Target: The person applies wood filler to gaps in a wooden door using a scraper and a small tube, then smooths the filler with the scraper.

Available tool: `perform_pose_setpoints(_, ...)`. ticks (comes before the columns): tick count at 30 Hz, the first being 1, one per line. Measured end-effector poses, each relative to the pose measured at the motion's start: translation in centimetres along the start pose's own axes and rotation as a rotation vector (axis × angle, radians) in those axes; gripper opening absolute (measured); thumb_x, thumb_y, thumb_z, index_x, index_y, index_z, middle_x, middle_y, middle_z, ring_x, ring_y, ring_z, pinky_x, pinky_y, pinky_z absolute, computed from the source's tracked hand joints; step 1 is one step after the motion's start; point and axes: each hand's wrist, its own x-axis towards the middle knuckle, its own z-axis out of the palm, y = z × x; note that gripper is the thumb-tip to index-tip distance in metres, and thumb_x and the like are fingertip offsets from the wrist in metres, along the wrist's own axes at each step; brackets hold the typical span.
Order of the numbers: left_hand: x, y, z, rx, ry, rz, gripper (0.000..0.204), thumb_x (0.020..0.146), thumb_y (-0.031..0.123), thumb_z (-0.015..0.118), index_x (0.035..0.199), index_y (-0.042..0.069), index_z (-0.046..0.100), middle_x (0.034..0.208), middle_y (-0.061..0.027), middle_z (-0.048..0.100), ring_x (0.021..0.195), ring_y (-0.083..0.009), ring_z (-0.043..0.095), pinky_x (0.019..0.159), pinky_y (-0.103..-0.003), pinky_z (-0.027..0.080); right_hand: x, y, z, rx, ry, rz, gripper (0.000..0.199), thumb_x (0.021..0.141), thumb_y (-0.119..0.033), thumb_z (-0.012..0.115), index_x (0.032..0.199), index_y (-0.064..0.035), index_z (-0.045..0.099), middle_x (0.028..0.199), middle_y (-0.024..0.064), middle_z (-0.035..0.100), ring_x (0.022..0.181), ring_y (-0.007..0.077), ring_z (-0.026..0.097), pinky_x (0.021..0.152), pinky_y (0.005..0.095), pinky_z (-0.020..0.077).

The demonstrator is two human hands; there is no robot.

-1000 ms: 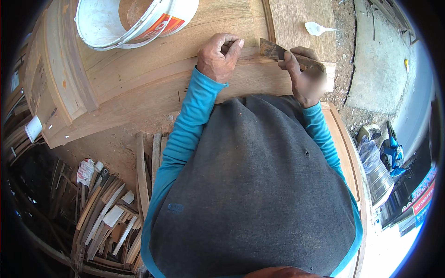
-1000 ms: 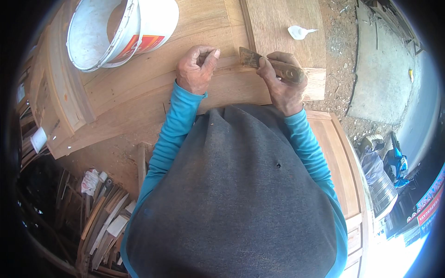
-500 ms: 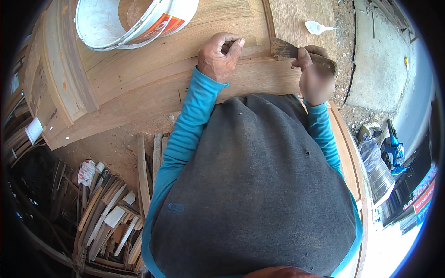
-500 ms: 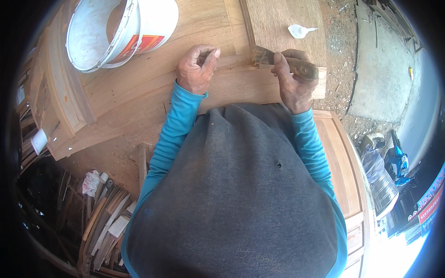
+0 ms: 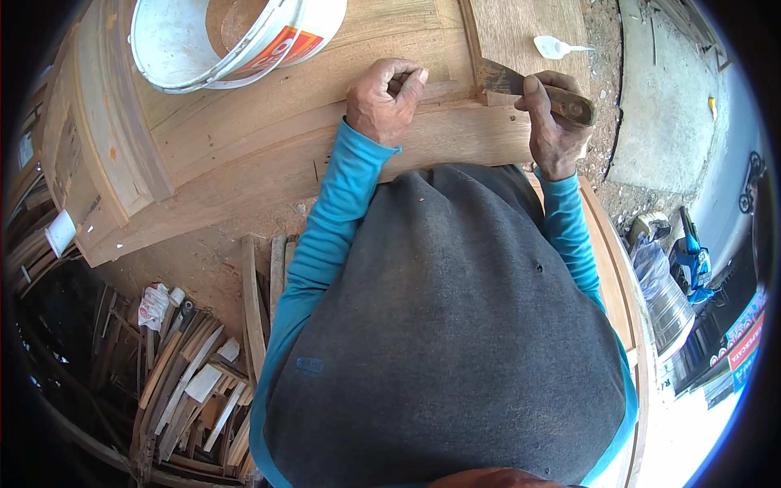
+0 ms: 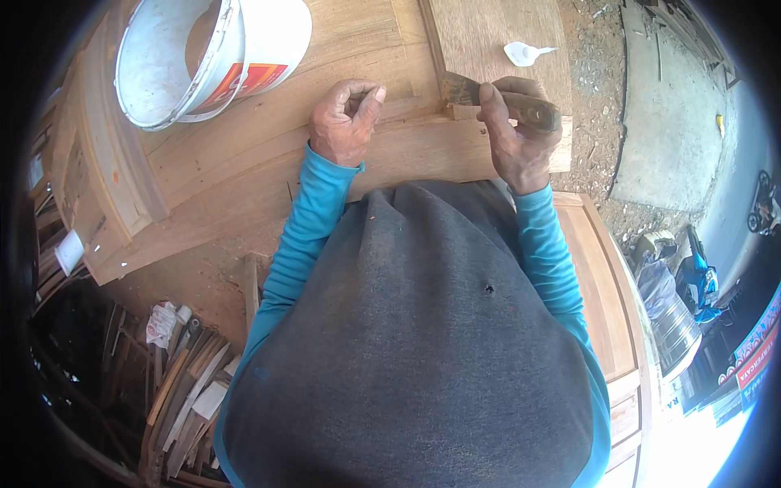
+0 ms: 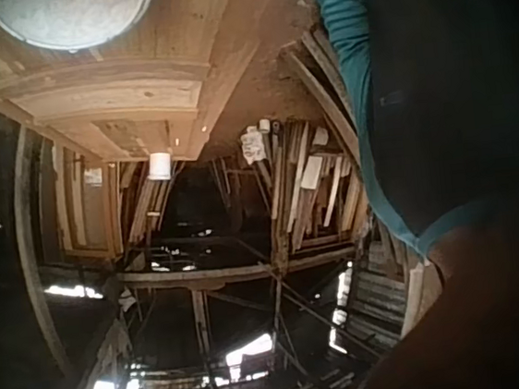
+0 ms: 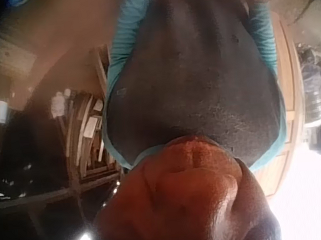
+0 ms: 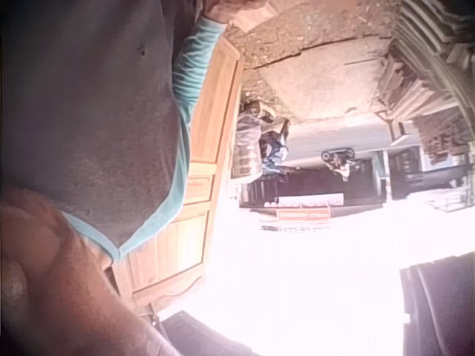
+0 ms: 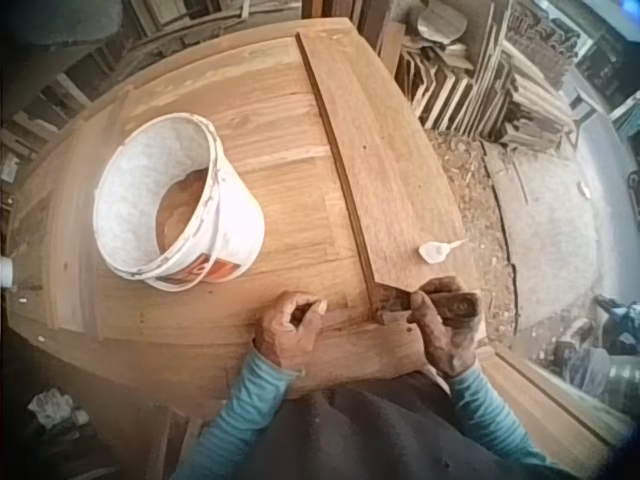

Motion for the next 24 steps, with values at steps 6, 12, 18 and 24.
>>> perform_pose_setpoints(6, 0.01, 0.54, -0.02, -0.021, 0.003, -0.004, 0.017, 0.094, 0.014, 0.075, 0.102, -0.001, 0.071, 0.078, -0.0011, 0.069, 0.067, -0.0053, 0.060, 0.060, -0.023, 0.050, -0.08, 0.05, 0.60, -0.012, -0.015, 0.026, 0.020, 0.092, -0.012, 0.077, 0.091, 0.0075, 0.074, 0.096, 0.0107, 0.071, 0.070, 0.0145, 0.070, 0.061, 0.0271, 0.0548)
perform_pose_setpoints(12, 0.03, 0.26, 0.01, -0.005, 0.002, 0.003, 0.016, 0.094, 0.013, 0.075, 0.101, -0.001, 0.071, 0.077, -0.0009, 0.069, 0.067, -0.0051, 0.060, 0.060, -0.023, 0.050, 0.06, -0.20, 0.46, -0.009, -0.022, 0.034, 0.016, 0.091, -0.009, 0.077, 0.091, 0.0062, 0.075, 0.094, 0.0096, 0.071, 0.073, 0.0159, 0.070, 0.066, 0.0281, 0.0558)
perform_pose_setpoints(18, 0.02, 0.39, 0.02, -0.016, 0.012, 0.017, 0.016, 0.094, 0.013, 0.075, 0.101, 0.000, 0.071, 0.077, -0.0010, 0.069, 0.068, -0.0051, 0.060, 0.060, -0.023, 0.050, -0.13, -0.24, 0.35, -0.213, -0.108, -0.141, 0.011, 0.090, -0.007, 0.077, 0.088, 0.0036, 0.075, 0.094, 0.0103, 0.071, 0.077, 0.0178, 0.070, 0.067, 0.0301, 0.0548)
perform_pose_setpoints(24, 0.01, 0.12, -0.08, -0.014, 0.002, -0.013, 0.016, 0.094, 0.014, 0.075, 0.101, 0.000, 0.071, 0.078, -0.0012, 0.069, 0.069, -0.0051, 0.061, 0.061, -0.023, 0.050, 0.21, -0.35, 0.59, -0.261, -0.147, -0.294, 0.009, 0.089, -0.004, 0.077, 0.085, 0.0032, 0.073, 0.094, 0.0095, 0.070, 0.078, 0.0185, 0.069, 0.067, 0.0314, 0.0542)
